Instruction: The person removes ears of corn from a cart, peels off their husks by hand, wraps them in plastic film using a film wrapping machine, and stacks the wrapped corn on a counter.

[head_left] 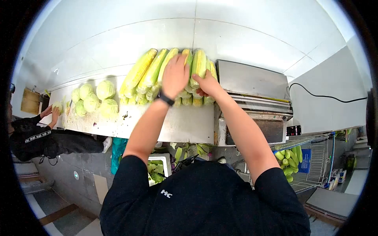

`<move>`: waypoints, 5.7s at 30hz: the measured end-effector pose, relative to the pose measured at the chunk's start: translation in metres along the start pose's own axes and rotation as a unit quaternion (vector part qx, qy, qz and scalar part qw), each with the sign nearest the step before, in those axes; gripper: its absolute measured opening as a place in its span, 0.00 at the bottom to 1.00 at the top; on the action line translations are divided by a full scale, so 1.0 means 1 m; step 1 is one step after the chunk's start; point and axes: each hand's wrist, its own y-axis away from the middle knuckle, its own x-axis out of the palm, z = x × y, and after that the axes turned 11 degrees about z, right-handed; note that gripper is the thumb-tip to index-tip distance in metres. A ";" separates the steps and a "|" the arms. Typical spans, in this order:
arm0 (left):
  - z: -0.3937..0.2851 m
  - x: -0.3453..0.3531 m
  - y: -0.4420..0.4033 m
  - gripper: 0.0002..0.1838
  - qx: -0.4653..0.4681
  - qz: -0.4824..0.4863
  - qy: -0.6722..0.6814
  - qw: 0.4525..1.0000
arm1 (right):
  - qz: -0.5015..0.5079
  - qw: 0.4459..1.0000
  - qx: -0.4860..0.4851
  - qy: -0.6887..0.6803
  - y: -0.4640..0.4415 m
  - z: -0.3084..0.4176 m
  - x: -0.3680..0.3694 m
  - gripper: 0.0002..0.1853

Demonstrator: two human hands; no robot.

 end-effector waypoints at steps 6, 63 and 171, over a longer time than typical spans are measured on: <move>0.023 0.052 -0.106 0.23 -0.069 0.234 -0.007 0.970 | -0.038 0.997 -0.002 -0.060 0.003 -0.006 0.008 0.42; -0.471 0.264 0.176 0.14 0.162 0.604 -0.051 0.779 | -0.116 0.734 0.610 0.276 0.602 -0.837 -0.350 0.21; -0.289 -0.250 0.826 0.09 -0.483 0.047 -0.223 0.846 | 0.289 0.886 0.136 -0.336 0.105 -0.103 0.612 0.38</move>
